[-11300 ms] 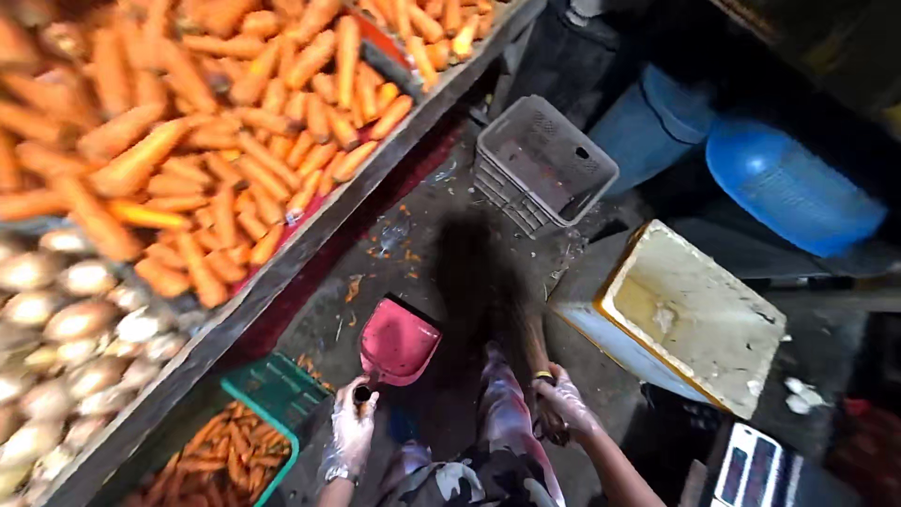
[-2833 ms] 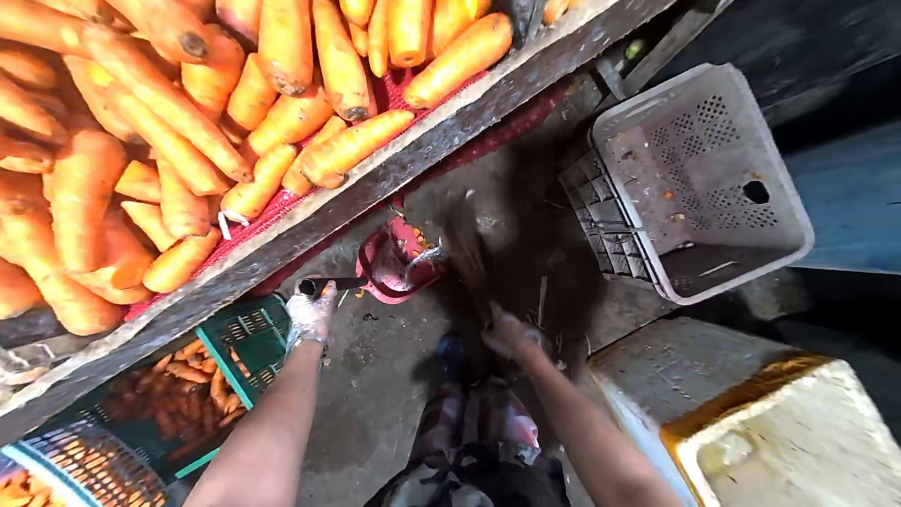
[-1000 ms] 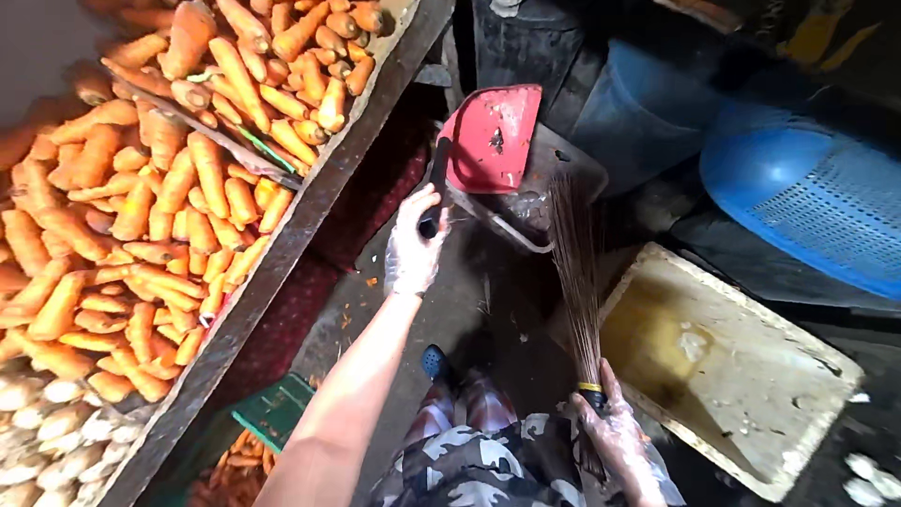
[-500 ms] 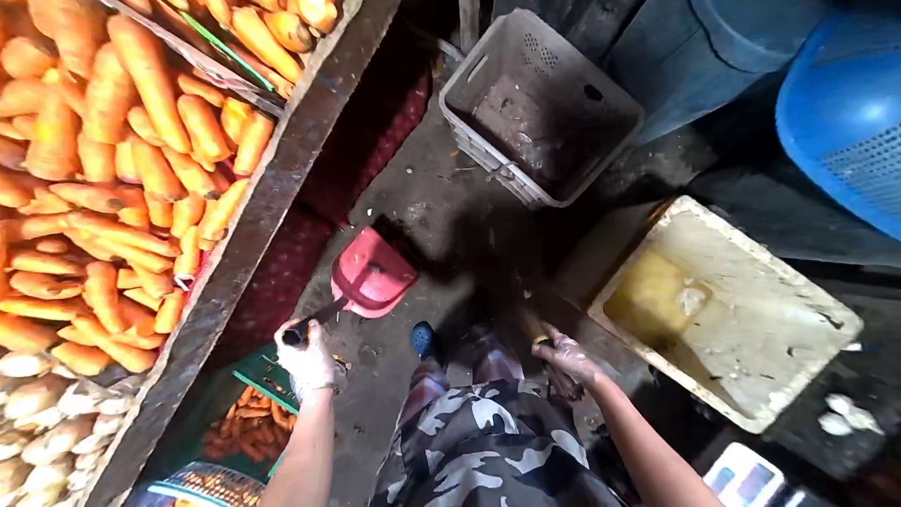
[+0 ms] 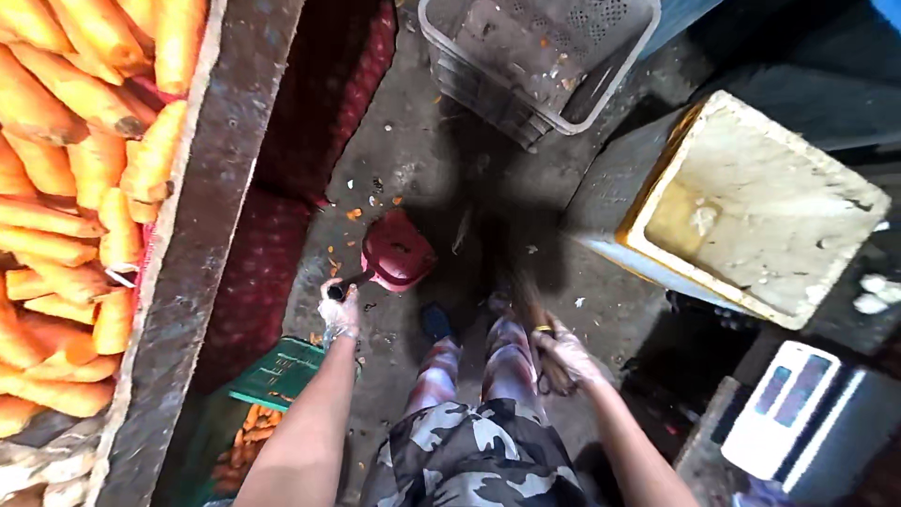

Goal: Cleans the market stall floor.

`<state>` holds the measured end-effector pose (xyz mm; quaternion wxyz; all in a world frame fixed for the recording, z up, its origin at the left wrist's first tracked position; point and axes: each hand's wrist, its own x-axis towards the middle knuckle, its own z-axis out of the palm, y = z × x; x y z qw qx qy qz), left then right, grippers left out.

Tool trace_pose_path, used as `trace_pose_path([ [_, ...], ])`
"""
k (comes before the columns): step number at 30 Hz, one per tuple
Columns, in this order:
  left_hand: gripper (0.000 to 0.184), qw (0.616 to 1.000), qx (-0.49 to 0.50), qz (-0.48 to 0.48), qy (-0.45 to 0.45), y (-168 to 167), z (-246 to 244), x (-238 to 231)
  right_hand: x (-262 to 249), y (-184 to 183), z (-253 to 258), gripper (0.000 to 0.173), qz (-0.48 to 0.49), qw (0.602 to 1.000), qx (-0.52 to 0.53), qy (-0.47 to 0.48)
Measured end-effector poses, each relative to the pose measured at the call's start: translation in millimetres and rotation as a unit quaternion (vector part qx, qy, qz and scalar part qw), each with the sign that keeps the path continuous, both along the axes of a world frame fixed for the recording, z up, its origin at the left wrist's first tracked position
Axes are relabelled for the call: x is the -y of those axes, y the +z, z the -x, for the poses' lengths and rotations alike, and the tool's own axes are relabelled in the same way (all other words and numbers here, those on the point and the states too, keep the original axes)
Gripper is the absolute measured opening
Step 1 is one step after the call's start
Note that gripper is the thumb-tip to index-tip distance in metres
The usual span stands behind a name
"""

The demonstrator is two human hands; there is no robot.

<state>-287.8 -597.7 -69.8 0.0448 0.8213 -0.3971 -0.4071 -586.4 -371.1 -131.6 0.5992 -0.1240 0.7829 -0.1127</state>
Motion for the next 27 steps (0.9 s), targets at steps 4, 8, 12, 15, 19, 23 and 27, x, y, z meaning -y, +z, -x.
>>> trace_pose_path([
  [4,0.047,0.999,0.002,0.008,-0.033,-19.6,-16.9,-12.0,3.5,-28.9,0.7,0.074,-0.067,0.991,-0.086,-0.074],
  [8,0.046,0.999,-0.003,-0.008,-0.044,5.6,-7.6,-14.0,18.0,-38.7,-84.4,0.071,-0.067,0.994,0.013,-0.084],
  [12,0.043,0.996,-0.018,0.035,-0.083,19.7,-2.0,-24.5,-47.5,-9.9,-102.1,0.083,-0.012,0.997,0.074,-0.022],
  [15,0.045,0.99,-0.021,-0.012,-0.136,8.0,-12.5,-22.1,-115.3,14.3,-77.7,0.083,-0.022,0.994,0.009,-0.104],
  [19,0.048,0.971,-0.026,0.132,-0.198,-132.3,-100.3,-45.9,-204.4,-23.3,-10.2,0.075,-0.145,0.948,-0.16,-0.235],
  [23,0.051,0.981,-0.007,0.092,-0.169,-140.6,-99.2,-54.7,-234.4,-70.5,30.9,0.044,-0.165,0.846,-0.137,-0.488],
  [27,0.052,0.978,0.0,0.115,-0.175,-166.0,-124.7,-69.6,-223.8,-110.4,-40.2,0.054,-0.161,0.92,-0.076,-0.35],
])
